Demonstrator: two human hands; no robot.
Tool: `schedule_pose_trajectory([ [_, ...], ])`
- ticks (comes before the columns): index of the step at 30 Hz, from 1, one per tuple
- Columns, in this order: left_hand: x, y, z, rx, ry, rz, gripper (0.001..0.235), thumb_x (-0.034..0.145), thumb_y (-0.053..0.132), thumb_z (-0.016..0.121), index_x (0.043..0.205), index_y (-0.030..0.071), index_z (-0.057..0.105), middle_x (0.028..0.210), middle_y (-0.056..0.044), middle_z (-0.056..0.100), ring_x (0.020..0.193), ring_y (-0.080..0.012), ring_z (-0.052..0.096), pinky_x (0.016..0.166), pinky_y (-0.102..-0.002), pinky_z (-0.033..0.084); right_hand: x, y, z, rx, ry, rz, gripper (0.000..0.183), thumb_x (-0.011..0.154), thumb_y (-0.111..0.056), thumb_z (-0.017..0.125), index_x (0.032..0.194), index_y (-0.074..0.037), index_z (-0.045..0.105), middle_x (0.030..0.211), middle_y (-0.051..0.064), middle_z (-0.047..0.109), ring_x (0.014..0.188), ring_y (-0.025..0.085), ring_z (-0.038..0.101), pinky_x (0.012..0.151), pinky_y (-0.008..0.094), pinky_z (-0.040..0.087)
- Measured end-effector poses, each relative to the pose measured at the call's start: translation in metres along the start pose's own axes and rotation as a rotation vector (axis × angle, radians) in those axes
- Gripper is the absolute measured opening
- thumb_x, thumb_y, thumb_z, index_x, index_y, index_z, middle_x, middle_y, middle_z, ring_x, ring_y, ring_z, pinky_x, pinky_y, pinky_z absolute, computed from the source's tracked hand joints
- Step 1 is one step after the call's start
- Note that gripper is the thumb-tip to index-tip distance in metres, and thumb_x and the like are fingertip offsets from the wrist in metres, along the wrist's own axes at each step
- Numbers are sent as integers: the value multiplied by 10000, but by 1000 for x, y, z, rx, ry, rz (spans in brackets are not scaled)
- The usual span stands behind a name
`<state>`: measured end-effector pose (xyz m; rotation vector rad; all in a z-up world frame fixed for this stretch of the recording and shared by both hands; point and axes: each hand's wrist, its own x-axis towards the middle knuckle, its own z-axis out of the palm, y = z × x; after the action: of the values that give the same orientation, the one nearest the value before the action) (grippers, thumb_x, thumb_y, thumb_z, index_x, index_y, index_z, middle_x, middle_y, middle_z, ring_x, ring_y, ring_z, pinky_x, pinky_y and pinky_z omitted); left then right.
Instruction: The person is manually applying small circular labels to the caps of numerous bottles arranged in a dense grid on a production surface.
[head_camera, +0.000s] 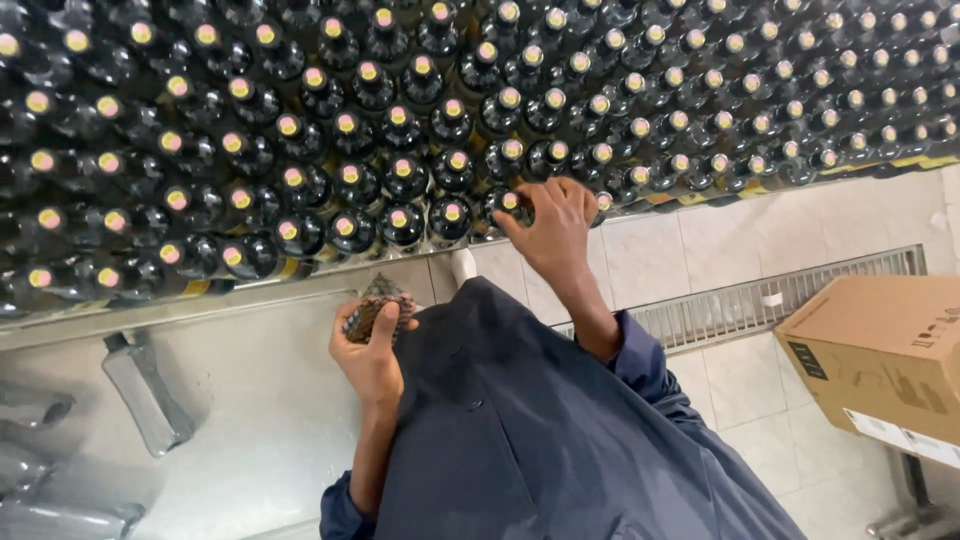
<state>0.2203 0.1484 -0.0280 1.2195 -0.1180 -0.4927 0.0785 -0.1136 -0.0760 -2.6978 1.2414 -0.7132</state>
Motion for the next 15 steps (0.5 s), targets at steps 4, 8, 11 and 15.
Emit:
schedule_pose_trajectory([
  [4,4,1,7,48,-32,-12,197,984,65,832,976,-17,653,873,-280,785,728,-343,807,585,-466,714,-13,-15,8,1,126,82,528,867,-647,901,1110,-194,781,1074,6,708,1278,311,581,1122,540,312],
  [8,6,4,14,55,-47,-32,221,974,53,832,994,-25,626,884,-299,785,734,-358,811,594,-466,707,-13,-6,15,139,91,95,478,900,-565,912,1183,-198,795,1296,-14,649,1460,345,442,1161,581,287],
  [11,6,1,14,61,-109,-73,226,978,44,826,1032,-47,626,918,-316,789,796,-385,822,611,-467,706,-16,-5,12,242,-47,161,470,940,-454,895,1339,-245,758,1374,-35,600,1529,355,359,1173,649,276],
  [15,5,-12,17,48,-209,-124,198,981,22,808,1062,-62,648,978,-331,796,879,-400,830,640,-457,726,-13,-10,1,206,-148,168,535,969,-419,871,1450,-258,701,1450,-15,547,1585,380,246,1206,671,221],
])
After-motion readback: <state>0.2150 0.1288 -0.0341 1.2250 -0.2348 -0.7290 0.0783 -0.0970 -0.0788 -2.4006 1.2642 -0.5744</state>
